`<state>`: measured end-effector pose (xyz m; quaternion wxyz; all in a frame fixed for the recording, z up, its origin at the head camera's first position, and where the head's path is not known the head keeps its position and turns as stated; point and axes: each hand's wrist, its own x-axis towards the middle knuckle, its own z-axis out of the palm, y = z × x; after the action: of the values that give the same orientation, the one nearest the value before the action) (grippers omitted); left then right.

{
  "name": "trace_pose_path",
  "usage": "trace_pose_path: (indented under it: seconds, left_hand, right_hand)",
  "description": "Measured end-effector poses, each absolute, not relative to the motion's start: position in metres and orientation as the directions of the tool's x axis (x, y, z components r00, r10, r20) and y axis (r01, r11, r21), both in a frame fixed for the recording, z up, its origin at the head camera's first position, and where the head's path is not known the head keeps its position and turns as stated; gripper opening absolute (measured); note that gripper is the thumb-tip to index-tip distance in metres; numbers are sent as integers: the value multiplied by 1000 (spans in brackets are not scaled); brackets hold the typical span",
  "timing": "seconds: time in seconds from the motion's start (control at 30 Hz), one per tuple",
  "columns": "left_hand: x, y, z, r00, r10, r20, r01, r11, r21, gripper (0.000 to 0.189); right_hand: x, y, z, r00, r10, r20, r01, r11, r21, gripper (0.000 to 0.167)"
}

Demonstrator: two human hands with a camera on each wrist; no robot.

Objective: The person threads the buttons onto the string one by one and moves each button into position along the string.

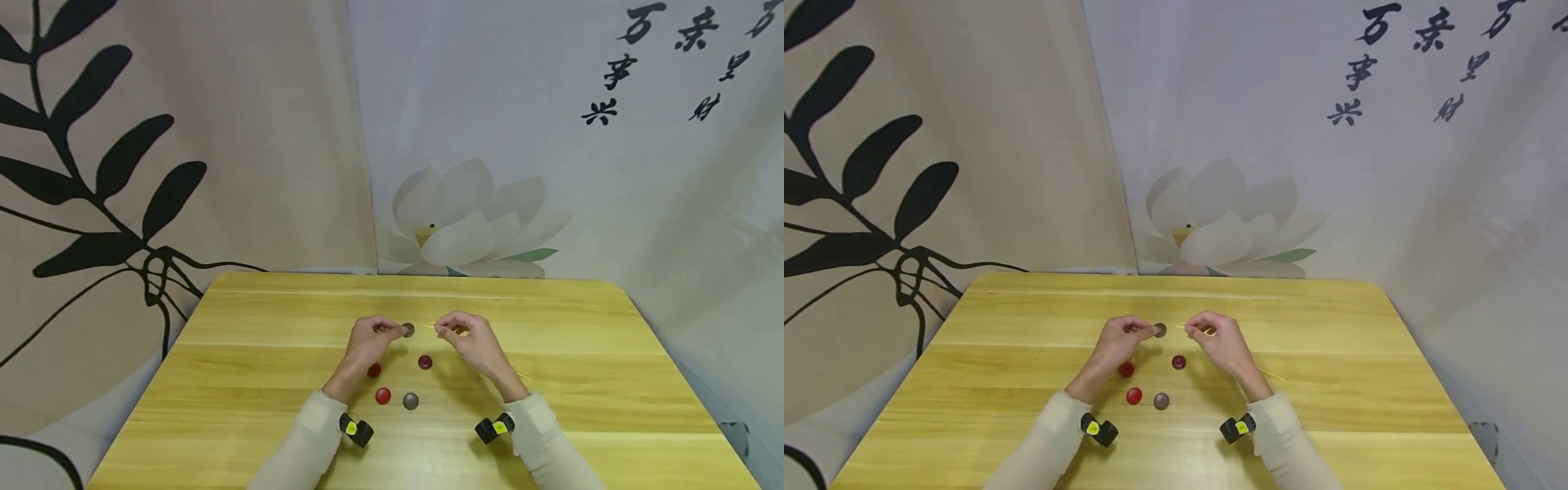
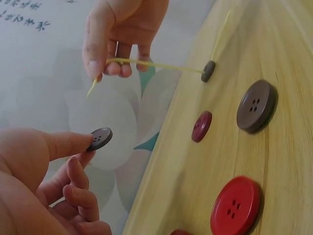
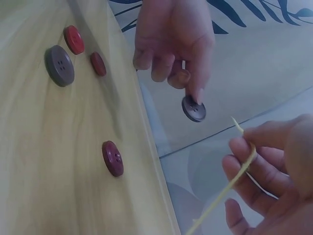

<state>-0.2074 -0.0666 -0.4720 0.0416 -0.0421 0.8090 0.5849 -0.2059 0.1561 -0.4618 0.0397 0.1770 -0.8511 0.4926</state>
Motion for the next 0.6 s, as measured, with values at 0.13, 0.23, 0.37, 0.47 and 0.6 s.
trace_pose_path:
  seconds: [0.13, 0.23, 0.37, 0.47, 0.6]
  left_hand:
    - [-207, -63, -472, -994, -21, -104, -105, 306, 946, 13]
    - [-206, -60, -471, -995, -17, -99, -99, 297, 950, 13]
    - [-205, -58, -470, -995, -10, -102, -100, 288, 952, 14]
    - [-204, -56, -469, -995, -5, -103, -100, 279, 955, 15]
    - [-203, -53, -468, -995, -2, -105, -101, 270, 958, 15]
  right_hand:
    - [-205, 152, -464, -933, -265, 245, -343, 439, -830, 6]
    - [-205, 151, -464, -933, -264, 246, -345, 449, -825, 5]
    - [-204, 149, -464, -936, -261, 237, -337, 464, -819, 4]
    - [-203, 149, -464, -937, -261, 234, -335, 469, -818, 4]
    - [-202, 147, -463, -935, -260, 242, -341, 471, -814, 4]
